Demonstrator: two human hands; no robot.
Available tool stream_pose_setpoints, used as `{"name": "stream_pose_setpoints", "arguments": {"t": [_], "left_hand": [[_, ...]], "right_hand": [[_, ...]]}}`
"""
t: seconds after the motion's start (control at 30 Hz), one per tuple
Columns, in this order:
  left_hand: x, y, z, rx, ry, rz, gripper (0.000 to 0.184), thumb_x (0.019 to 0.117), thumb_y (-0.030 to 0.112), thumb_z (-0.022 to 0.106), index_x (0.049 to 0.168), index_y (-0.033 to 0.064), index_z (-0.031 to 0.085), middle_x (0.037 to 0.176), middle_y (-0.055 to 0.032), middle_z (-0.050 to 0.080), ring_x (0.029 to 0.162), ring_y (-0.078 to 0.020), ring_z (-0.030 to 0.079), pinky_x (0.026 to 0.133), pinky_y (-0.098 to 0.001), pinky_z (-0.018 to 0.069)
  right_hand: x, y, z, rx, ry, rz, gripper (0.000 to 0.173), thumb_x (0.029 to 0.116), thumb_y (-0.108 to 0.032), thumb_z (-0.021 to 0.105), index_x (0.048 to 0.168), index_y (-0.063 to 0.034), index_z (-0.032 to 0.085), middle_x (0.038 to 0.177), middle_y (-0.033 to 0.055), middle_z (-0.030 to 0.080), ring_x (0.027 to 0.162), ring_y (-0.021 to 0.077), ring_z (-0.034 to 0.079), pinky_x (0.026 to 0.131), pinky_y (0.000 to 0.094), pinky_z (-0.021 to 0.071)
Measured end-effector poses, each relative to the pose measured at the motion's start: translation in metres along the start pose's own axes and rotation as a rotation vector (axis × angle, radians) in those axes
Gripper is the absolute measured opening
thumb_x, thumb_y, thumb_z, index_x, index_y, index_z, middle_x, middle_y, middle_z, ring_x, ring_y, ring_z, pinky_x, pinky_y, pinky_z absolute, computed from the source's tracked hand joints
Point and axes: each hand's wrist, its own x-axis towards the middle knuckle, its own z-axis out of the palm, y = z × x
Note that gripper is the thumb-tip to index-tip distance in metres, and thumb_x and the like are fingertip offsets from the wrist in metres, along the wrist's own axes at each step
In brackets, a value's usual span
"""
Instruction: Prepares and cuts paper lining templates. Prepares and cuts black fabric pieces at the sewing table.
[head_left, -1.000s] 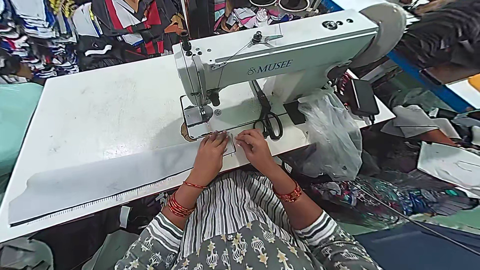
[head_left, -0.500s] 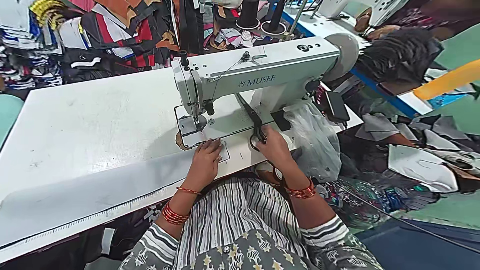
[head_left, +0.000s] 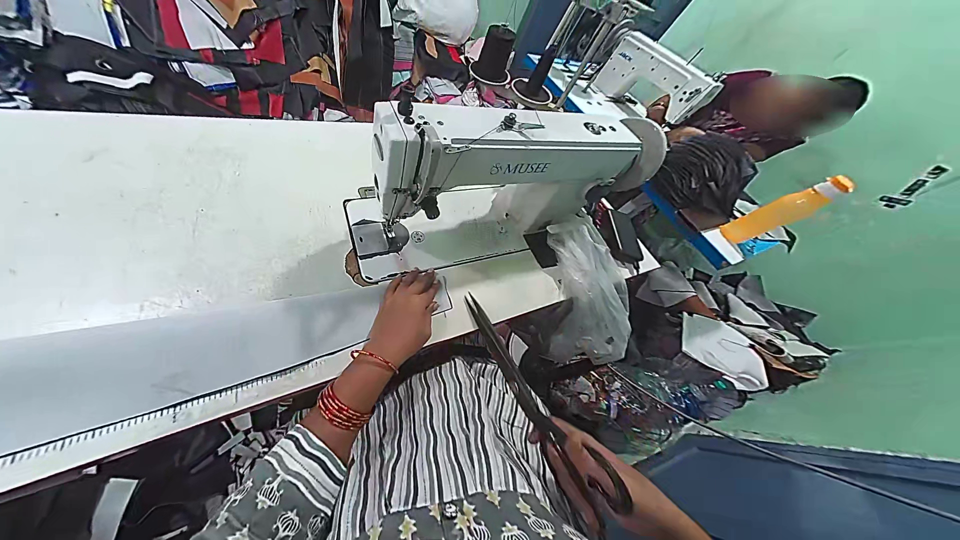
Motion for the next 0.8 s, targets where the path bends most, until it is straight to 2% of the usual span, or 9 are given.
{"name": "stream_pose_setpoints", "arguments": {"t": [0.13, 0.3, 0.47, 0.7, 0.8], "left_hand": [[0.001, 0.001, -0.001, 0.004, -0.018, -0.005, 0.04, 0.1074, 0.016, 0.046, 0.143, 0.0054, 0.06, 0.157, -0.0135, 0.049, 0.151, -0.0342, 0.036, 0.125, -0.0557, 0.0202], [0.002, 0.001, -0.002, 0.02, -0.044, -0.015, 0.041, 0.1078, 0.017, 0.045, 0.145, 0.0068, 0.059, 0.159, -0.012, 0.047, 0.152, -0.0324, 0.034, 0.125, -0.0541, 0.019], [0.002, 0.002, -0.004, 0.036, -0.076, -0.025, 0.042, 0.1088, 0.018, 0.042, 0.147, 0.0077, 0.057, 0.161, -0.0105, 0.044, 0.154, -0.0305, 0.031, 0.126, -0.0527, 0.0171], [0.002, 0.002, -0.006, 0.016, -0.085, -0.026, 0.043, 0.1086, 0.017, 0.042, 0.147, 0.0066, 0.055, 0.161, -0.0113, 0.043, 0.154, -0.0314, 0.03, 0.126, -0.0533, 0.0157], [0.002, 0.004, -0.006, 0.023, -0.096, -0.028, 0.043, 0.1086, 0.017, 0.042, 0.148, 0.0071, 0.055, 0.162, -0.0108, 0.043, 0.154, -0.0305, 0.03, 0.126, -0.0531, 0.0156]], "right_hand": [[-0.016, 0.011, 0.017, 0.095, -0.049, 0.01, 0.066, 0.0865, -0.077, 0.058, 0.119, -0.0199, 0.06, 0.071, -0.0127, 0.053, 0.053, -0.0015, 0.049, 0.049, 0.0158, 0.0446], [-0.004, 0.015, 0.039, 0.087, -0.01, -0.03, 0.066, 0.0882, -0.076, 0.057, 0.121, -0.0185, 0.057, 0.07, -0.0131, 0.05, 0.052, -0.0024, 0.046, 0.049, 0.0147, 0.0419], [0.005, 0.008, 0.057, 0.031, 0.068, -0.015, 0.073, 0.0848, -0.081, 0.056, 0.12, -0.0171, 0.054, 0.069, -0.0137, 0.048, 0.049, -0.0026, 0.044, 0.046, 0.0146, 0.0411], [-0.002, 0.005, 0.065, 0.012, 0.069, -0.013, 0.07, 0.0866, -0.08, 0.054, 0.118, -0.0175, 0.055, 0.069, -0.0142, 0.049, 0.051, -0.0028, 0.045, 0.048, 0.0153, 0.0422], [0.001, 0.0, 0.071, 0.006, 0.085, 0.002, 0.07, 0.0861, -0.081, 0.054, 0.117, -0.0178, 0.054, 0.069, -0.014, 0.048, 0.049, -0.0027, 0.044, 0.046, 0.015, 0.0413]]}}
